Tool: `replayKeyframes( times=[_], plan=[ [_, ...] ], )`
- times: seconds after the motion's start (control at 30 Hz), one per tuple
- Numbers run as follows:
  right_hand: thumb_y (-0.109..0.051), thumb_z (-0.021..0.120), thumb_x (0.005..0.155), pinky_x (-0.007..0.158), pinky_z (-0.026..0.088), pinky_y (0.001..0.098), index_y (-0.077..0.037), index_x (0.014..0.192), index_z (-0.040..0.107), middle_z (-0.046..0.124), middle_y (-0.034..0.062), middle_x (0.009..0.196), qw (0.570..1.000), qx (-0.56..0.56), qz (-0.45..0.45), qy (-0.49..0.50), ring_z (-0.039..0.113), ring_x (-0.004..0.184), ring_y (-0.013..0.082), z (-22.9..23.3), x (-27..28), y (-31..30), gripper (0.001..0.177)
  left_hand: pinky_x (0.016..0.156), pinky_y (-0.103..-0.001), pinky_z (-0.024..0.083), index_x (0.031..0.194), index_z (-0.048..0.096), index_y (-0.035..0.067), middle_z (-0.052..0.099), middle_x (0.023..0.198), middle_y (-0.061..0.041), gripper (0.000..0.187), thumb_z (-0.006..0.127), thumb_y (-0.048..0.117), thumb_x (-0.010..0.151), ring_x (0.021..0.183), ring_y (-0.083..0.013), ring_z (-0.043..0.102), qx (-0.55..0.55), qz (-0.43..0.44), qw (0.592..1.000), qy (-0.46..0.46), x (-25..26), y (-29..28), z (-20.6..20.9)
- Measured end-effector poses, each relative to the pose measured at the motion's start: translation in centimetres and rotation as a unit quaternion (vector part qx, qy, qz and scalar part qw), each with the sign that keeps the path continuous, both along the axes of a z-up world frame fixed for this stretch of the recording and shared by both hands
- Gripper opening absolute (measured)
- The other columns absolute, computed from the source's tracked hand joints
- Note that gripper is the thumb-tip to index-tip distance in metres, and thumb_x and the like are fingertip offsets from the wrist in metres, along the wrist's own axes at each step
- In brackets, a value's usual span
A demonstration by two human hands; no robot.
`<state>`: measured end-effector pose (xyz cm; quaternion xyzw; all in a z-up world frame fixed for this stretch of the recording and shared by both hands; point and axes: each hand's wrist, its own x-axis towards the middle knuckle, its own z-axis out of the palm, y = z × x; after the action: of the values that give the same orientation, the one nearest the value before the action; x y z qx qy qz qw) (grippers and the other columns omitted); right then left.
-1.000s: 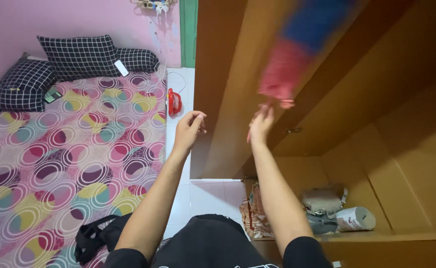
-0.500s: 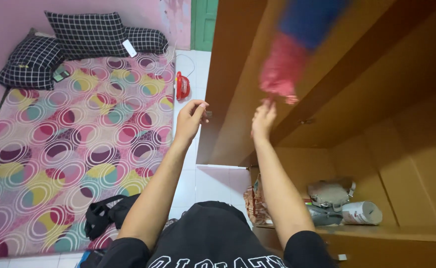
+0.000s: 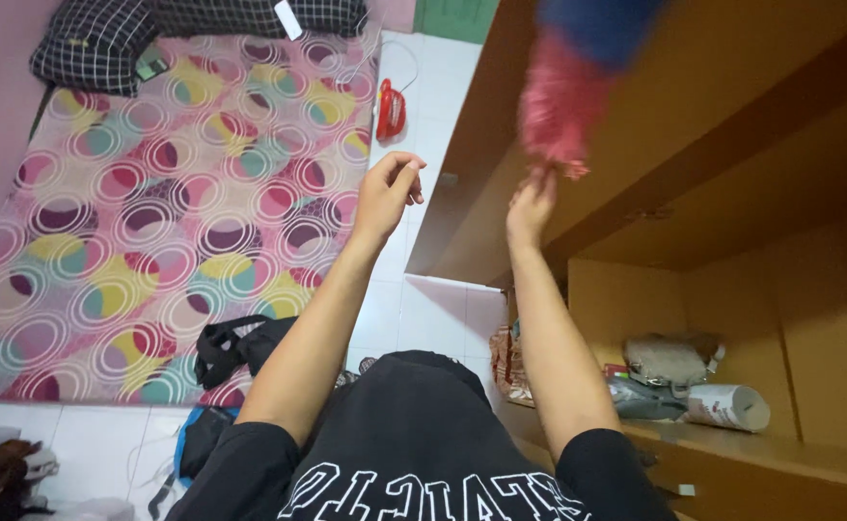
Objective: Dusting the inside and outside of a wooden wardrobe using a colorful duster.
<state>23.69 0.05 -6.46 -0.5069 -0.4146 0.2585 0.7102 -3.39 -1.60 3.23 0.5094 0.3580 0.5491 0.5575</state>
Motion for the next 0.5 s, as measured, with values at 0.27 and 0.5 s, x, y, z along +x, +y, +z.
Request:
replayKeyframes(
  times=[0.27,0.5],
  plan=[
    [-0.036,0.041,0.112,0.041,0.023,0.0227,-0.012,0.109,0.048,0.037,-0.0062,0.066,0.987,-0.018,0.010,0.158,0.030,0.048,0.0034,3.8,-4.1,-1.5,0.025,0.055,-0.023,0.045,0.105,0.067,0.005,0.062,0.074,0.001,0.016,0.059,0.019,0.104,0.063,-0.0080,0.063,-0.017,0.006,1.000,-0.006,-2.5,0.1,-1.1],
    [-0.032,0.045,0.114,0.045,0.022,0.0228,-0.010,0.109,0.050,0.035,-0.0065,0.069,0.994,-0.024,0.032,0.105,0.030,0.052,0.0035,0.7,-5.1,-1.1,0.023,0.055,-0.023,0.045,0.104,0.068,0.005,0.062,0.073,0.001,0.016,0.060,0.019,0.104,0.062,-0.0080,0.062,-0.013,-0.008,1.000,-0.002,-3.0,0.7,-1.9]
  ],
)
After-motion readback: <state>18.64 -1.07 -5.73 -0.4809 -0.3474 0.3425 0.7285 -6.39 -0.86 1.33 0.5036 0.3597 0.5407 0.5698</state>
